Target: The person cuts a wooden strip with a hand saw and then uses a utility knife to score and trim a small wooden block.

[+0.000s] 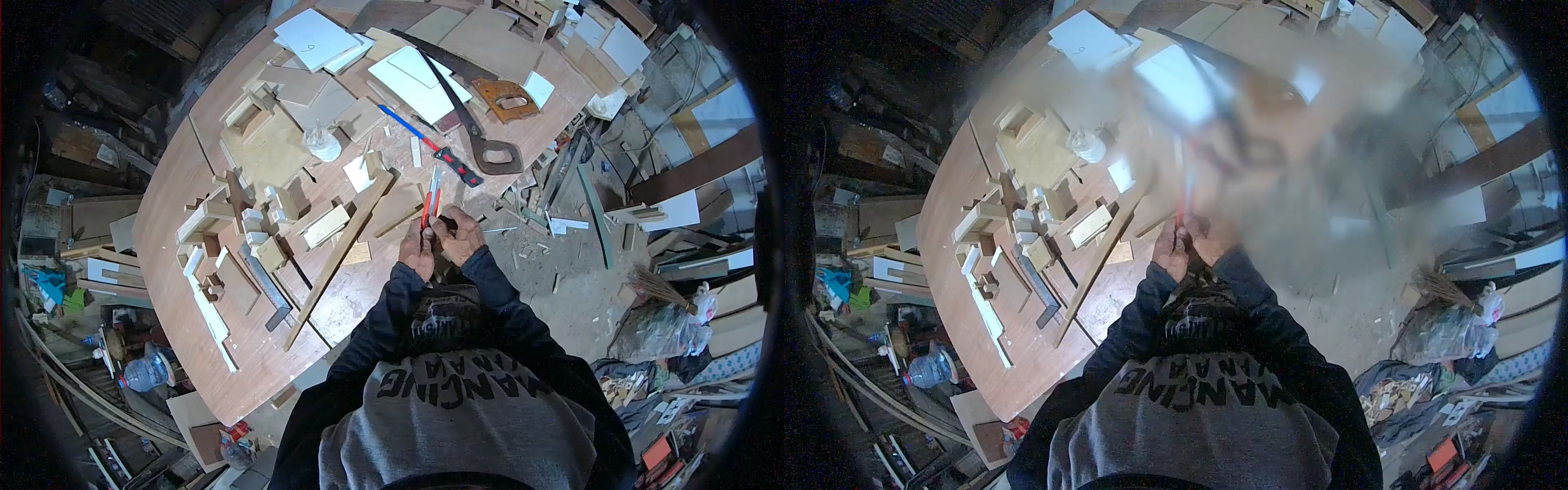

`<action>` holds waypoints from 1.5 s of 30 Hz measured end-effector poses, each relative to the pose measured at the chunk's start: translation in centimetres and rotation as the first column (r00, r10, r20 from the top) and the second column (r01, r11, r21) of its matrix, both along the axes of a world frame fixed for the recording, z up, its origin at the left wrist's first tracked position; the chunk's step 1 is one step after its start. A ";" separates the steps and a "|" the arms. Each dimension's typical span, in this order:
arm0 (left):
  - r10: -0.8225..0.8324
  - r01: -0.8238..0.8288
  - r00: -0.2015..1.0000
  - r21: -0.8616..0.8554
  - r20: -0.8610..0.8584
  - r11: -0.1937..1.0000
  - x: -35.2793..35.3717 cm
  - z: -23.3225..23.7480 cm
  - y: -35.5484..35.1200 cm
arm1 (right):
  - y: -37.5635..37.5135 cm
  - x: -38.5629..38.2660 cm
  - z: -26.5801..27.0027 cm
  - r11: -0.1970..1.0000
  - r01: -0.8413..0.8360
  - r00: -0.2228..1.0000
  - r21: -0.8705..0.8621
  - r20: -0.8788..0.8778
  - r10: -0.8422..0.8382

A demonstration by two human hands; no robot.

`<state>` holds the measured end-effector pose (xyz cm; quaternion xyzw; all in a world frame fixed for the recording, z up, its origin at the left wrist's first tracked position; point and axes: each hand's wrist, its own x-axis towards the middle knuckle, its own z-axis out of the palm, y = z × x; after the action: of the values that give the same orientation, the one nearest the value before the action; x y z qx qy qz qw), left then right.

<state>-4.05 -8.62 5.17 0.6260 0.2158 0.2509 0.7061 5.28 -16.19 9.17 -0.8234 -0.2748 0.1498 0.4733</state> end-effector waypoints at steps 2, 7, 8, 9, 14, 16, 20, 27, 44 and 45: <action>0.050 0.005 0.966 0.214 -0.252 0.977 -0.2 0.2 0.4 | -0.1 0.1 -0.9 0.998 0.018 0.999 0.054 0.041 -0.020; 0.083 0.036 0.925 0.303 -0.371 0.952 -0.1 4.7 0.0 | -0.3 0.2 2.7 0.998 -0.066 0.990 0.011 -0.128 0.067; 0.122 0.036 0.902 0.355 -0.415 0.934 -0.1 5.2 0.0 | -0.2 0.1 2.6 0.998 -0.067 0.989 0.012 -0.129 0.068; 0.123 0.036 0.901 0.355 -0.415 0.934 0.0 5.2 0.0 | -0.2 0.0 2.4 0.999 -0.039 0.997 0.016 -0.070 0.040; 0.111 0.076 0.922 0.456 -0.370 0.887 0.3 4.8 -0.6 | -0.2 0.2 2.3 1.000 -0.011 0.999 -0.014 -0.032 0.011; 0.068 0.094 0.937 0.435 -0.343 0.896 0.3 3.4 -0.5 | -0.3 0.3 2.5 1.000 -0.013 1.000 -0.010 0.019 0.013; -0.027 0.106 0.963 0.285 -0.267 0.953 0.5 2.4 -0.8 | -0.5 0.4 2.2 0.987 -0.029 0.990 -0.157 0.130 0.050; -0.075 0.160 0.944 0.248 -0.321 0.955 0.6 2.6 -0.9 | -0.9 0.6 2.2 0.995 -0.047 0.990 -0.086 0.128 0.058; 0.002 -0.019 0.999 -0.435 -0.041 0.900 1.9 -2.1 -0.6 | -0.7 0.9 1.2 0.972 0.002 0.999 0.235 0.053 -0.015; 0.001 -0.019 0.999 -0.436 -0.042 0.900 1.9 -1.3 -0.8 | -0.7 1.0 1.2 0.986 -0.009 0.988 0.166 0.156 -0.017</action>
<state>-2.20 -9.38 3.84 0.4561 0.2839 0.1872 0.8224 6.28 -16.93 10.40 -0.7910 -0.3210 0.0599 0.5174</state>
